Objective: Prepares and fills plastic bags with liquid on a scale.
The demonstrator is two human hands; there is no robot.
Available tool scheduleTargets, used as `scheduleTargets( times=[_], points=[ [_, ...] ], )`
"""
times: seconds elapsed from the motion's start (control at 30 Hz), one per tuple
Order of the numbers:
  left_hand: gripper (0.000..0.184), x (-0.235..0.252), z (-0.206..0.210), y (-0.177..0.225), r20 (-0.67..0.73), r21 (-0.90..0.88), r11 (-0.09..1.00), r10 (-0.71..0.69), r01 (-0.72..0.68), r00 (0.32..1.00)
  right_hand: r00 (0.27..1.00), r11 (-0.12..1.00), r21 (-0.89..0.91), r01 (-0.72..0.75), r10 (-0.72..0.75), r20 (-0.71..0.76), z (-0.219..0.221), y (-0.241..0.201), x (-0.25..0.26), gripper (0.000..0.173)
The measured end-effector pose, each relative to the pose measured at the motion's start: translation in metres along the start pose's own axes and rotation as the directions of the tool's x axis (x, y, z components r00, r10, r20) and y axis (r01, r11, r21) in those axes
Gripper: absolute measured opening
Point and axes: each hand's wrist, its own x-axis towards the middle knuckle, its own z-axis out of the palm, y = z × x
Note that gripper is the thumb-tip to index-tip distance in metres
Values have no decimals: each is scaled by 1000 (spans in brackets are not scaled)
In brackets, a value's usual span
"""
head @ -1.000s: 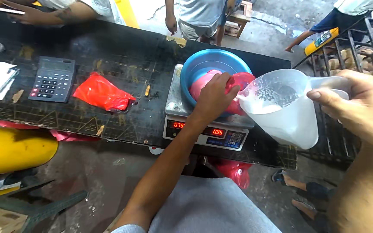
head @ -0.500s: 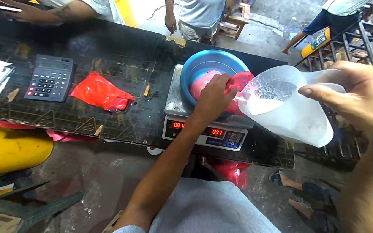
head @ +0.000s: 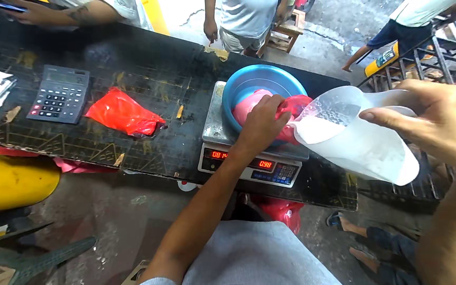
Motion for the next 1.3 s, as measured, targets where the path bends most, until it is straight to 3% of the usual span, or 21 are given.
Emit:
scheduleTargets(
  times=[0.17, 0.47, 0.6, 0.77, 0.9, 1.07, 1.3],
  points=[
    [28, 1, 0, -2, -2, 16, 1000, -4, 4, 1000, 999, 998, 43, -53, 53, -7, 3, 11, -7, 57],
    [30, 3, -2, 0, 5, 50, 999, -20, 20, 1000, 972, 915, 377, -146, 204, -119, 28, 31, -41, 42],
    [54, 4, -2, 2, 56, 56, 995, -84, 81, 995, 949, 859, 493, -138, 258, -183, 39, 26, -56, 34],
    [75, 3, -1, 0, 78, 72, 991, -121, 115, 990, 921, 701, 712, 48, 245, -303, 59, 39, -73, 24],
    [86, 0, -5, 5, 101, 94, 985, -152, 143, 983, 837, 666, 719, 199, 266, -479, 71, 44, -86, 25],
    [94, -7, -19, 5, 107, 192, 974, -144, 122, 984, 664, 677, 712, 186, 448, -599, 89, 59, -107, 34],
    [90, -18, -34, 3, 113, 110, 992, -70, 57, 991, 459, 720, 664, 204, 528, -714, 164, 63, -102, 16]
  ],
)
